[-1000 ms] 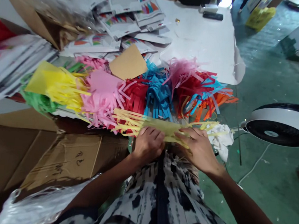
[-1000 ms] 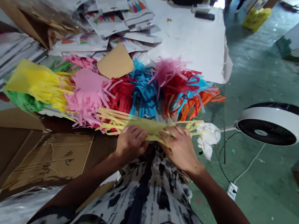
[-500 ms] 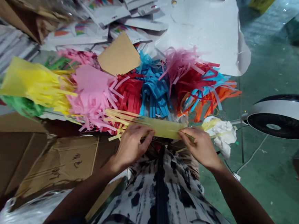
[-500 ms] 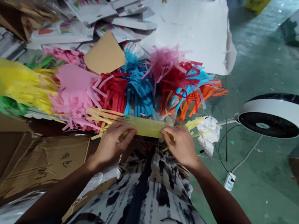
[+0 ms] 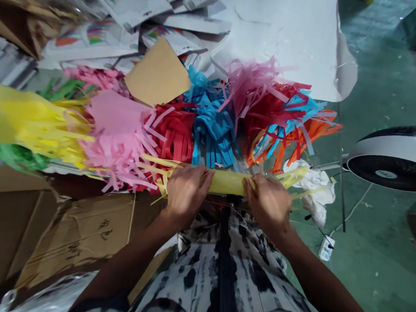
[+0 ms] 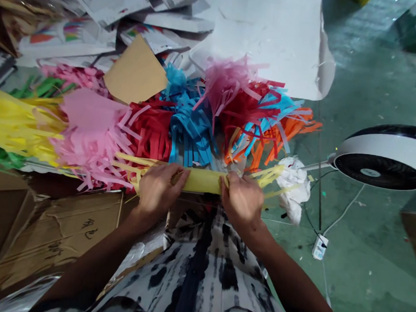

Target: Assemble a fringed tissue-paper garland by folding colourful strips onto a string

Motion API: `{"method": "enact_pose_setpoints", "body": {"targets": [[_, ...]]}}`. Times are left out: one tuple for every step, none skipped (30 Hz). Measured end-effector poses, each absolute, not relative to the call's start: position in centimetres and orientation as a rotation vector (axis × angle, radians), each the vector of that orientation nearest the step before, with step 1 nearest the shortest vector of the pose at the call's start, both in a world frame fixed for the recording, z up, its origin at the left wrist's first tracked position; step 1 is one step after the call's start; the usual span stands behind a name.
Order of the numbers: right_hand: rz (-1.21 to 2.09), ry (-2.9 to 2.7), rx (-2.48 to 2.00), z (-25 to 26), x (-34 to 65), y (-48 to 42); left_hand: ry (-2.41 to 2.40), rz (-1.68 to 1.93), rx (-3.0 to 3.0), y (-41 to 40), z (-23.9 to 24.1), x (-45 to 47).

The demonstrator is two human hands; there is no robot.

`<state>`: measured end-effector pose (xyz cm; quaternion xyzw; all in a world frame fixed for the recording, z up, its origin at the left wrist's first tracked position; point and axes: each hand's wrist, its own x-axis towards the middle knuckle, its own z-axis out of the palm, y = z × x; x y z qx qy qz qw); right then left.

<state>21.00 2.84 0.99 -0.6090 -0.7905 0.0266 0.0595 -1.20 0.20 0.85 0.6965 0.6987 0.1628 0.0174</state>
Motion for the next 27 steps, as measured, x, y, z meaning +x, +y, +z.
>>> {"method": "enact_pose_setpoints", "body": {"targets": [[0.045, -2.398, -1.815, 0.9, 21.0, 2.9, 2.173, 0.510, 2.190, 0.3, 0.7, -1.2], [0.015, -2.396, -1.784, 0.8, 20.9, 2.9, 2.178, 0.513, 2.211, 0.4, 0.6, -1.2], [-0.008, -2.390, -1.755, 0.8, 20.9, 2.9, 2.186, 0.518, 2.224, 0.5, 0.4, -1.2], [-0.024, -2.381, -1.728, 0.7, 20.9, 3.0, 2.195, 0.523, 2.230, 0.6, 0.3, -1.2], [-0.038, -2.373, -1.706, 0.7, 20.9, 3.0, 2.203, 0.529, 2.235, 0.7, 0.2, -1.1], [-0.052, -2.366, -1.689, 0.7, 20.9, 3.0, 2.207, 0.532, 2.244, 0.7, 0.2, -1.1], [-0.064, -2.363, -1.676, 0.6, 20.9, 3.0, 2.209, 0.538, 2.260, 0.8, 0.1, -1.0], [-0.073, -2.363, -1.668, 0.6, 20.9, 3.0, 2.207, 0.546, 2.286, 0.8, 0.2, -1.0], [-0.073, -2.365, -1.664, 0.6, 20.8, 3.0, 2.202, 0.558, 2.319, 0.9, 0.2, -1.0], [-0.062, -2.369, -1.666, 0.6, 20.8, 2.9, 2.191, 0.584, 2.361, 0.9, 0.4, -1.1], [-0.043, -2.375, -1.673, 0.5, 20.7, 2.9, 2.152, 0.617, 2.420, 0.8, 0.5, -1.1], [-0.020, -2.387, -1.683, 0.6, 20.6, 2.9, 2.071, 0.661, 2.499, 0.7, 0.7, -1.1], [0.002, -2.401, -1.694, 0.6, 20.4, 2.8, 1.937, 0.702, 2.592, 0.6, 1.0, -1.1], [0.020, -2.420, -1.702, 0.7, 20.3, 2.8, 1.761, 0.723, 2.684, 0.4, 1.2, -1.0], [0.032, -2.440, -1.704, 0.8, 20.2, 2.8, 1.581, 0.707, 2.755, 0.2, 1.4, -0.9], [0.034, -2.451, -1.706, 1.0, 20.2, 2.8, 1.438, 0.664, 2.799, 0.0, 1.5, -0.7], [0.032, -2.452, -1.708, 1.2, 20.5, 2.8, 1.350, 0.607, 2.816, -0.3, 1.6, -0.4], [0.029, -2.442, -1.714, 1.4, 20.9, 2.9, 1.313, 0.552, 2.814, -0.6, 1.6, -0.2], [0.030, -2.421, -1.725, 1.7, 21.7, 2.9, 1.309, 0.503, 2.801, -0.9, 1.6, 0.0], [0.034, -2.396, -1.732, 2.1, 22.6, 3.0, 1.316, 0.470, 2.785, -1.1, 1.6, 0.2], [0.043, -2.365, -1.734, 2.5, 23.8, 2.9, 1.317, 0.448, 2.776, -1.3, 1.5, 0.3], [0.052, -2.332, -1.729, 3.0, 25.1, 2.8, 1.310, 0.434, 2.772, -1.5, 1.5, 0.3], [0.055, -2.294, -1.713, 3.5, 26.4, 2.6, 1.308, 0.417, 2.769, -1.6, 1.4, 0.4], [0.041, -2.243, -1.695, 4.0, 27.5, 2.3, 1.311, 0.403, 2.771, -1.7, 1.3, 0.4], [0.013, -2.184, -1.670, 4.5, 28.4, 1.8, 1.318, 0.393, 2.776, -1.8, 1.3, 0.4], [-0.017, -2.138, -1.624, 4.8, 28.9, 1.3, 1.323, 0.390, 2.783, -1.9, 1.2, 0.4], [-0.033, -2.126, -1.546, 5.0, 28.9, 0.6, 1.332, 0.382, 2.786, -2.0, 1.2, 0.4]]}}
